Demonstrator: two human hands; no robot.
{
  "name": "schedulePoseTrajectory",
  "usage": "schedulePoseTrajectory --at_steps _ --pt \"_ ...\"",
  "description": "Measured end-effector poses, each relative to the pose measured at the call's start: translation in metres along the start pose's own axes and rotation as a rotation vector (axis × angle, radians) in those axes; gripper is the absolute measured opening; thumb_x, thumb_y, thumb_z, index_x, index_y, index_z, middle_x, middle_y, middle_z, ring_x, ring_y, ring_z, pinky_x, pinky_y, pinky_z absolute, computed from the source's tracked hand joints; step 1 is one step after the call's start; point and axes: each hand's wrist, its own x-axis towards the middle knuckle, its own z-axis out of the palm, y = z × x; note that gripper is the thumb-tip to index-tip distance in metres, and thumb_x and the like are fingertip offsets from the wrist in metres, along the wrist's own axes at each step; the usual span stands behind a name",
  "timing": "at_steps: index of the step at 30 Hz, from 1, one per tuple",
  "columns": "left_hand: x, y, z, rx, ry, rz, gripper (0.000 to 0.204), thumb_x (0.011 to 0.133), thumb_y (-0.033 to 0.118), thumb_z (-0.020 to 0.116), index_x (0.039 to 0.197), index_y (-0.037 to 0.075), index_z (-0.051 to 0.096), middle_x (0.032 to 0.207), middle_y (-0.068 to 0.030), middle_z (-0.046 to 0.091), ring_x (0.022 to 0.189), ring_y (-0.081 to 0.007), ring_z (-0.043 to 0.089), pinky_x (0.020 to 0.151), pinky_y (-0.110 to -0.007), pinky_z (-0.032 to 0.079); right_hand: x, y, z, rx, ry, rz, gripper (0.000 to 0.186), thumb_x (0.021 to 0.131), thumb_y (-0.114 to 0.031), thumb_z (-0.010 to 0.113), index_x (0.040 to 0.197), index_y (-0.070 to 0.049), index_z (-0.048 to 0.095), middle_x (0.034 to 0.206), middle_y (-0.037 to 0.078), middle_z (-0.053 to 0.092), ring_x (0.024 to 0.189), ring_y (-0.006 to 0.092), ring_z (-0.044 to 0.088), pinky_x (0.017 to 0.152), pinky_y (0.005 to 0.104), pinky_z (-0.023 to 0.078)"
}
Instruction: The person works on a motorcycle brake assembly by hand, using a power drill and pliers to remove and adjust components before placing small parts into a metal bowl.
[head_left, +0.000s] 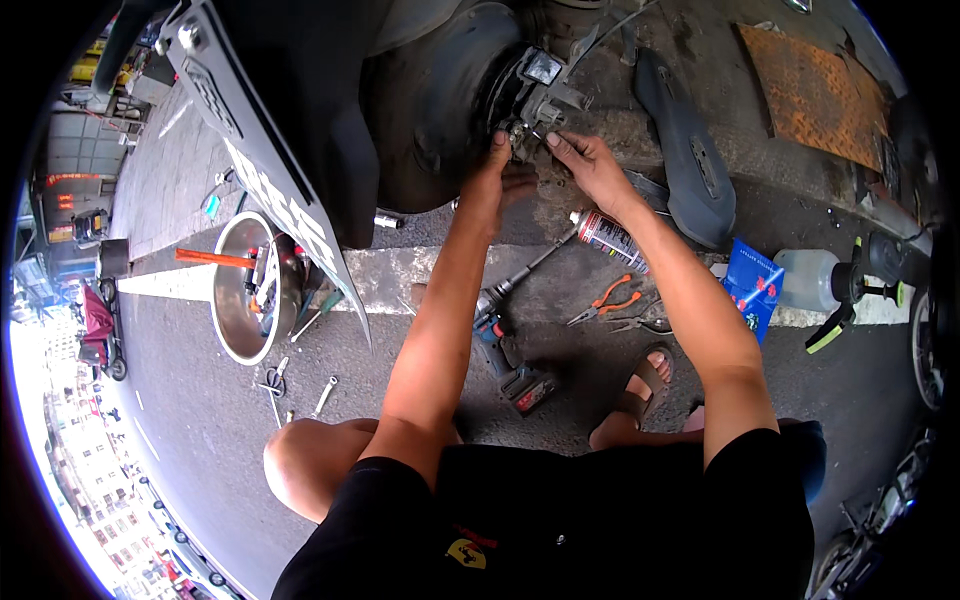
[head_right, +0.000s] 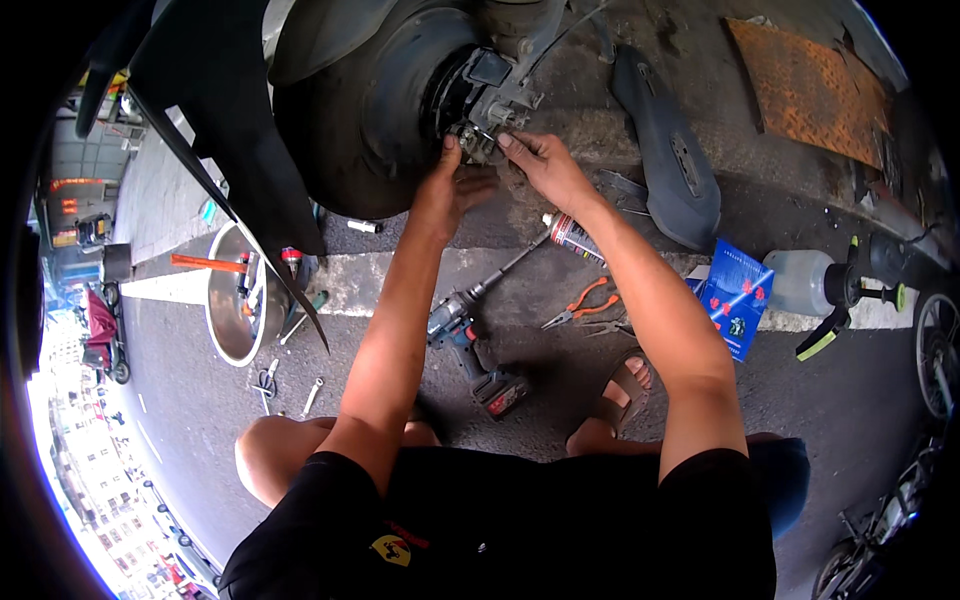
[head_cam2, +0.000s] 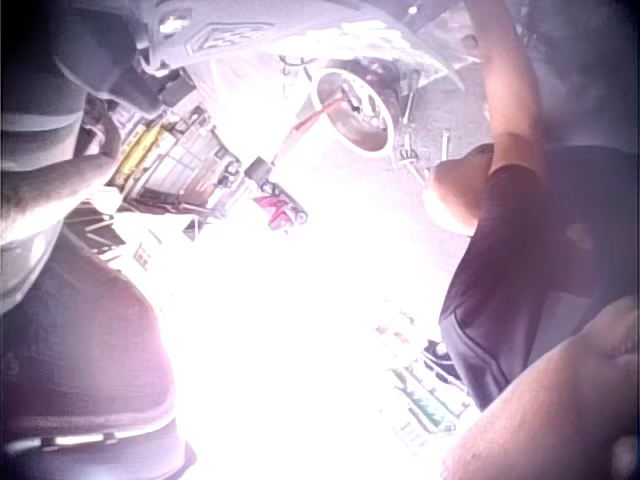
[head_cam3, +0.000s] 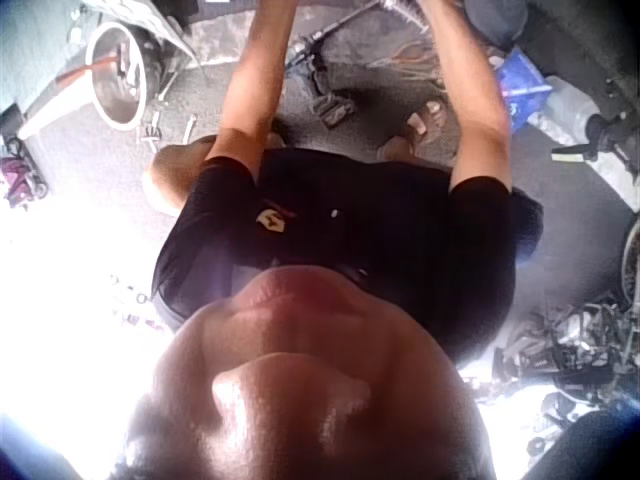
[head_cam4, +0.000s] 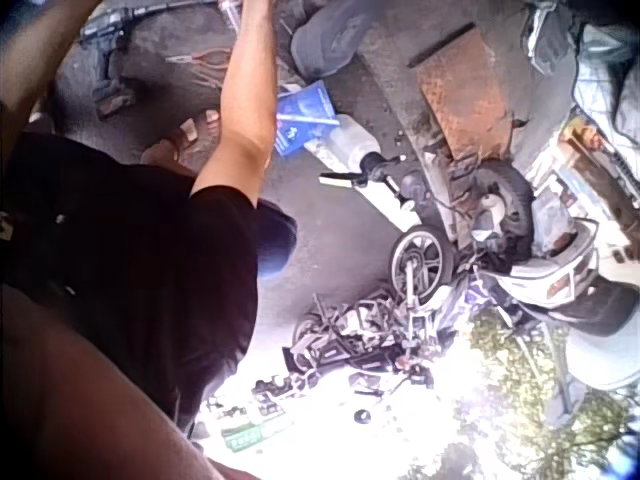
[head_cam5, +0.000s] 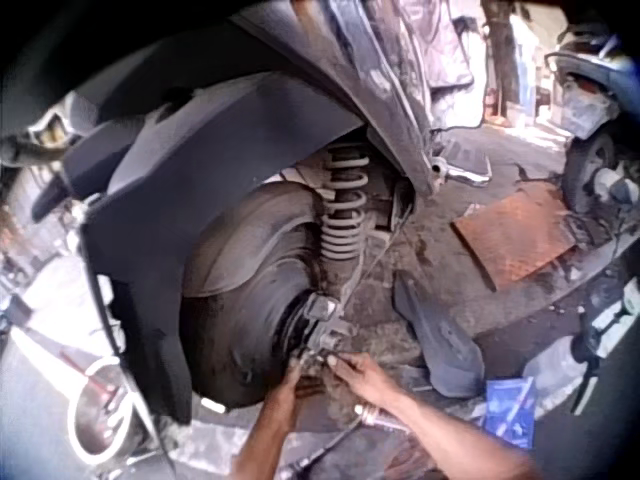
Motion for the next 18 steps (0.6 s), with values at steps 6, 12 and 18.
schedulePoseTrajectory --at_steps 6,12,18 --pt "0.000 -0.002 0.004 -0.023 0.040 0.077 0.065 0.087 0.056 0.057 0.122 0.001 0.050 0.101 -0.0205 0.061 0.091 -0.0305 0.064 0.081 -0.043 0.053 -0.003 -0.019 0.002 -0.191 -0.011 0.084 0.045 0.097 -0.039 0.052 0.090 0.004 0.062 0.069 0.003 0.057 0.070 0.0080 0.044 0.065 0.0281 0.042" --pt "-0.002 -0.002 0.004 0.040 0.031 0.040 0.068 0.087 0.056 0.058 0.123 -0.001 0.048 0.101 -0.0211 0.060 0.090 -0.0309 0.063 0.079 -0.042 0.054 0.002 -0.057 -0.002 -0.465 -0.017 0.170 0.045 0.098 -0.038 0.051 0.088 0.004 0.063 0.065 0.006 0.056 0.061 0.0116 0.046 0.057 0.0319 0.039" --pt "0.004 0.001 0.002 0.025 0.009 0.093 0.071 0.087 0.055 0.059 0.125 -0.003 0.044 0.102 -0.0225 0.059 0.092 -0.0318 0.062 0.082 -0.042 0.054 0.013 -0.112 0.005 -0.555 -0.083 0.434 0.046 0.097 -0.040 0.051 0.085 0.002 0.062 0.061 0.007 0.053 0.051 0.0148 0.044 0.046 0.0329 0.036"
